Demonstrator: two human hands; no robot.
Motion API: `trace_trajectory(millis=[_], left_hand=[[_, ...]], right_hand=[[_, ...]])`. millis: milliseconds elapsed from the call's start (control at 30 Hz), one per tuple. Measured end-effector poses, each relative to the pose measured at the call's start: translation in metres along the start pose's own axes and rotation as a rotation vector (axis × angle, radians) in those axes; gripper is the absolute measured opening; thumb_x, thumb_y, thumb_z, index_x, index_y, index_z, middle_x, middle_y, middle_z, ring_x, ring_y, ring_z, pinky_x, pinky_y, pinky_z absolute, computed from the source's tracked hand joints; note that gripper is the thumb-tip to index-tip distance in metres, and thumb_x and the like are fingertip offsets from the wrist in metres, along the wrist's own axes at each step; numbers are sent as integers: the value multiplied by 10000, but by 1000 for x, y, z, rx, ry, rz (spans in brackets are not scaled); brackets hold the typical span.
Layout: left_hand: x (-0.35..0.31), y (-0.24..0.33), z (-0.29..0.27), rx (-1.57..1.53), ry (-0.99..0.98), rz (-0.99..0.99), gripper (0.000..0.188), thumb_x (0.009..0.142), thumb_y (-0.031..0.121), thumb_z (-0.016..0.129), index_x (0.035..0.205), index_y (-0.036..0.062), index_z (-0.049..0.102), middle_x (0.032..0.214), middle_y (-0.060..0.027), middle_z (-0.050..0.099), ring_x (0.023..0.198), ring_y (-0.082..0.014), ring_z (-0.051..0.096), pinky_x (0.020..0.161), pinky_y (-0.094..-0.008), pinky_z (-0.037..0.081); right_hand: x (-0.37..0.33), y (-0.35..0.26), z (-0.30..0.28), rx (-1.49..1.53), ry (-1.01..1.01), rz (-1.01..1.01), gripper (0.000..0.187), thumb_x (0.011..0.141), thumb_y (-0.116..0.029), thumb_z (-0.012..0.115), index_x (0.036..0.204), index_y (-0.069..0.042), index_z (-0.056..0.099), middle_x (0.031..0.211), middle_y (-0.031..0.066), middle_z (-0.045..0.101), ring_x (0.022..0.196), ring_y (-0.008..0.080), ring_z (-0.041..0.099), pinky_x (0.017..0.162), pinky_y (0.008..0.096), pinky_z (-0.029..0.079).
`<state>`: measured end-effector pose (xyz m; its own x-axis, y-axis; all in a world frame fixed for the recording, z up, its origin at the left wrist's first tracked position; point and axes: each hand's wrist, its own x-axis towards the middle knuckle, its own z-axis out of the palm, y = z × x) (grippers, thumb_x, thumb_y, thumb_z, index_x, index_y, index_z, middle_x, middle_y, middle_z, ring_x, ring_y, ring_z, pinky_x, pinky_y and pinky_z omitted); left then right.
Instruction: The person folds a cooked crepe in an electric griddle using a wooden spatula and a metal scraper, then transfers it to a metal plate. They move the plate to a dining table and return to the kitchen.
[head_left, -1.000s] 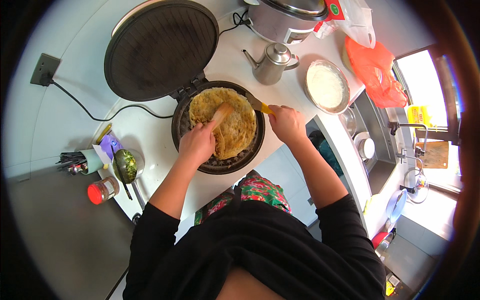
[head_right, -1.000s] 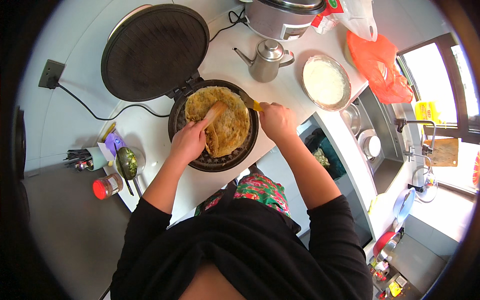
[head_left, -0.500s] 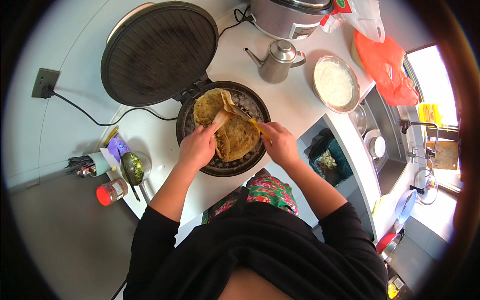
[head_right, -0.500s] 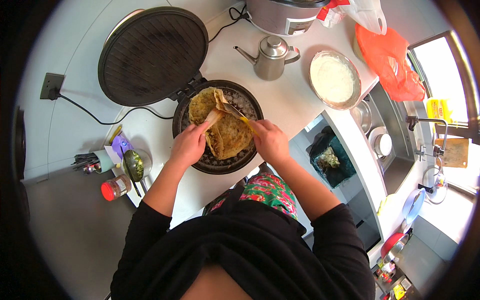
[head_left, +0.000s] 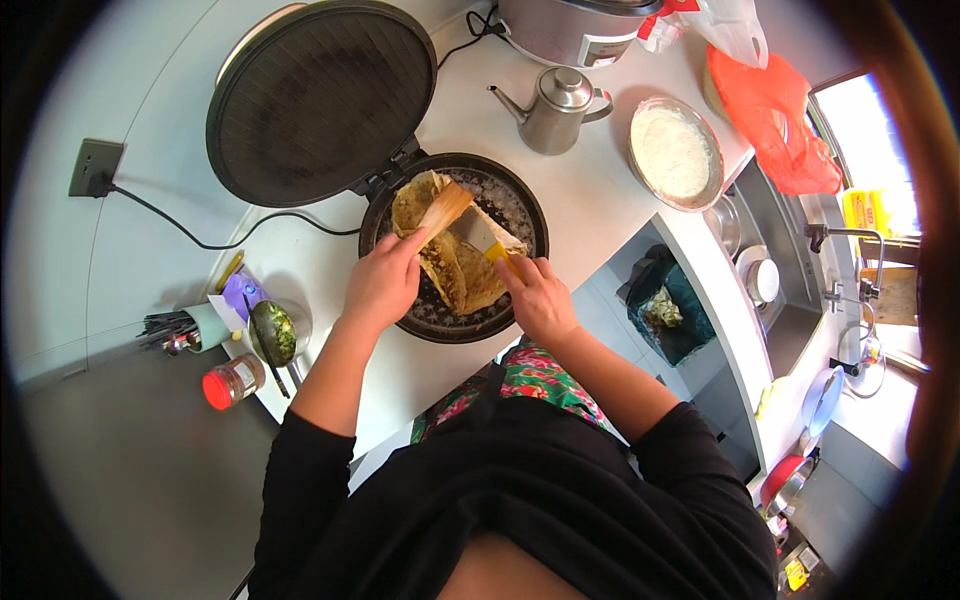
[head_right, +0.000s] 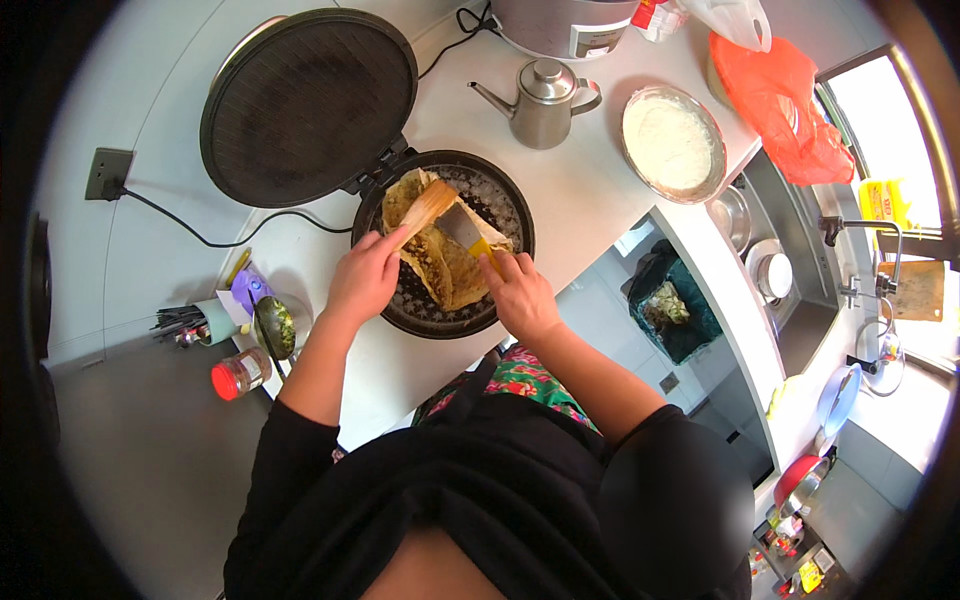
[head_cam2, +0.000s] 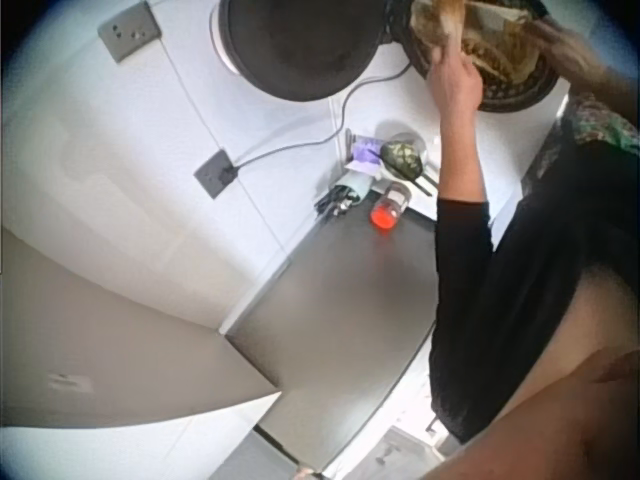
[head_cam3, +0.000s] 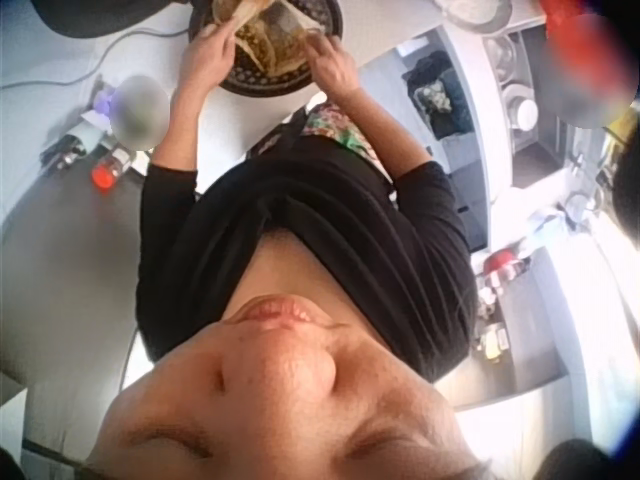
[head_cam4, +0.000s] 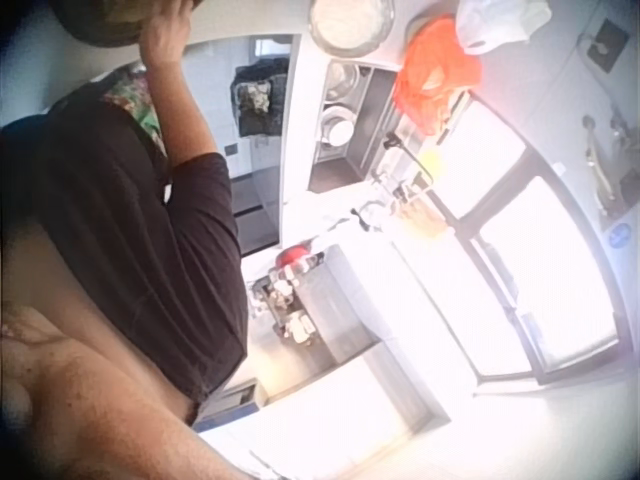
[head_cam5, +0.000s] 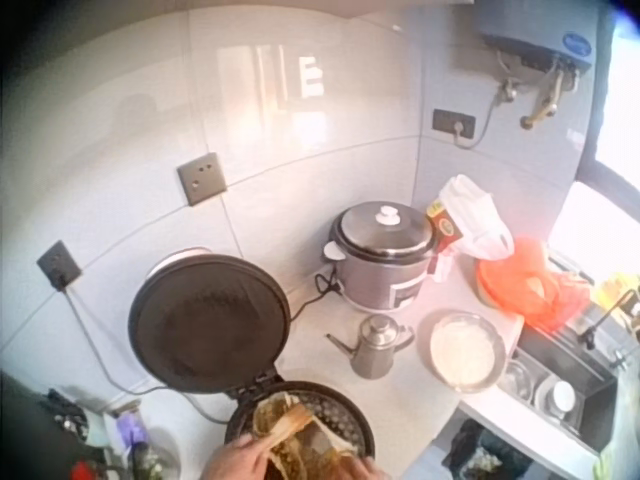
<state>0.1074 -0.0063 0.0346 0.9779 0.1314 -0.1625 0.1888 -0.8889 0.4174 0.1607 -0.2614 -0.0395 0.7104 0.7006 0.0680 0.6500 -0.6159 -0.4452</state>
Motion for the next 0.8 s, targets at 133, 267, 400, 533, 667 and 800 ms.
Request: trace_trajectory(millis=[133, 267, 400, 533, 667, 800], left_hand=[[-2, -8, 26, 130, -84, -103, 419, 970, 159, 544, 1388, 165, 546, 1029, -131, 610, 848, -359, 654, 729, -474, 540], [-6, -14, 36, 169, -98, -89, 455, 960, 161, 546, 1412, 179, 503, 1069, -112, 609, 808, -350, 673, 686, -477, 545], [-5, -13, 36, 174, -81, -71, 458, 955, 153, 550, 1409, 179, 498, 1050, -116, 603, 789, -354, 671, 677, -477, 545], [-22, -4, 33, 134, 31, -1, 484, 940, 130, 559, 1416, 179, 484, 1029, -120, 592, 780, -356, 669, 665, -478, 545], [-35, 3, 38, 150, -153, -56, 499, 931, 111, 550, 1423, 170, 483, 1023, -120, 589, 740, -356, 668, 637, -490, 535], [-35, 1, 45, 159, -160, -99, 451, 982, 163, 532, 1429, 202, 490, 1040, -119, 583, 738, -362, 657, 626, -491, 522]], right_hand=[[-12, 11, -16, -2, 70, 0, 540, 777, -11, 597, 1313, -72, 603, 1288, 89, 590, 1086, 310, 562, 867, 392, 551], [-27, 18, -23, -47, 35, 37, 538, 771, 9, 584, 1303, -65, 619, 1329, 62, 589, 1105, 316, 547, 888, 376, 549], [-31, 18, -18, -58, -34, 29, 548, 780, 4, 572, 1323, -61, 610, 1376, 32, 578, 1095, 316, 541, 891, 364, 546], [-28, 21, -16, -70, 7, 3, 536, 780, 12, 566, 1309, -54, 623, 1390, 28, 587, 1083, 313, 542, 898, 355, 539], [-28, 21, -20, -52, 54, -7, 515, 771, 23, 571, 1275, -45, 647, 1355, 37, 621, 1067, 311, 547, 908, 352, 528], [-32, 15, -22, -8, 99, -19, 508, 759, 41, 588, 1255, -42, 660, 1340, 45, 634, 1052, 312, 555, 926, 357, 515]])
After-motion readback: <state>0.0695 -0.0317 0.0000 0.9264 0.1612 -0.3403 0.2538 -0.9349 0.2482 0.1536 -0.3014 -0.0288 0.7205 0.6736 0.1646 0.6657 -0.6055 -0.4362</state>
